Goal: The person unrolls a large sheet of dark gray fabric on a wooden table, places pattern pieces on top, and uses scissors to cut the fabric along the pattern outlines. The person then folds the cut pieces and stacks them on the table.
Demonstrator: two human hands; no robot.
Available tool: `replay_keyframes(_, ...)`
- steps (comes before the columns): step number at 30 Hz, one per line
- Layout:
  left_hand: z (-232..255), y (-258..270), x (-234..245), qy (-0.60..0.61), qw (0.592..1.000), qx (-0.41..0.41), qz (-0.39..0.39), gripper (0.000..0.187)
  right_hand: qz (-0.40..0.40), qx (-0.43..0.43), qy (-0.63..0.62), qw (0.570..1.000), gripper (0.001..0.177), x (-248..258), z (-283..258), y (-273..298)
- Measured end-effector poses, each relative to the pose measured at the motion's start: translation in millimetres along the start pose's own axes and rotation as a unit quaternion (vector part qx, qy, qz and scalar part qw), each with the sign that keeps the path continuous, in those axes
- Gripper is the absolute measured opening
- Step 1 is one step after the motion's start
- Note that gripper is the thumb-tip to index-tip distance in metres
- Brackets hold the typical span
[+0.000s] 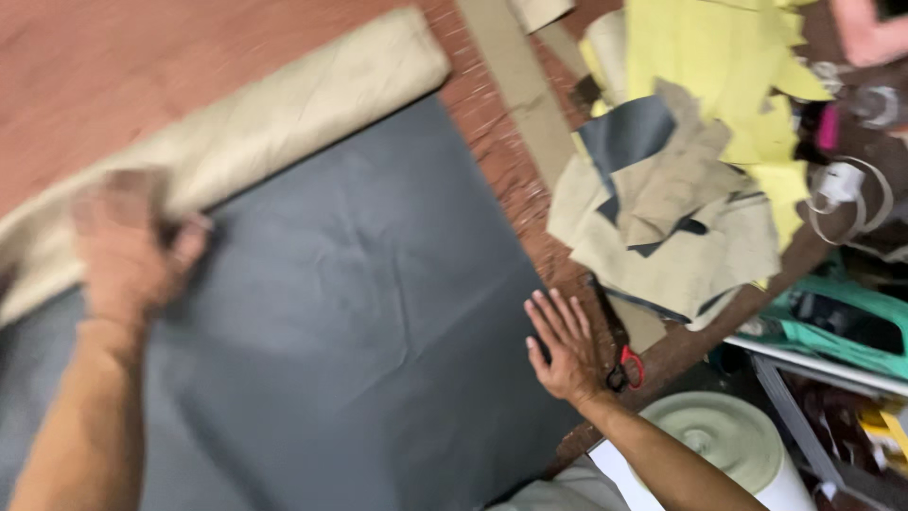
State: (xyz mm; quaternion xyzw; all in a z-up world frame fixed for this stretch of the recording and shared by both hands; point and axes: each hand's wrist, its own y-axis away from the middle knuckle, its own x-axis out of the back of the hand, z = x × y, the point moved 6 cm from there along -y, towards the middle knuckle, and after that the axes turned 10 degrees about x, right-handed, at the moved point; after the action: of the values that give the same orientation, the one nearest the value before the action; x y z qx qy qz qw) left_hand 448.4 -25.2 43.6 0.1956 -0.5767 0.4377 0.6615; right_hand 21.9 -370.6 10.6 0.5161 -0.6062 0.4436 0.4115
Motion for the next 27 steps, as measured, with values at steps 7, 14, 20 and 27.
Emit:
replay_keyframes(7,73.2,-56.9,-78.0,-0.010,1.000,-0.021,0.012,0.034,-0.006,-0.002,-0.002,1.000,0.056,2.0,0.0,0.0)
replay_keyframes(14,140.8,-43.0,-71.4,0.031,0.995,0.054,0.073,0.049,-0.005,-0.003,-0.010,1.000,0.055,6.9,-0.6,2.2)
replay_keyframes(20,325.5,137.9,-67.1,-0.054,0.991,0.006,-0.121,0.058,0.024,0.002,-0.034,0.999,0.057,8.1,0.0,7.0)
replay_keyframes(27,425.8,319.6,-66.1,0.181,0.959,-0.088,-0.199,0.063,0.045,0.015,-0.047,0.998,0.058,4.9,3.7,11.4)
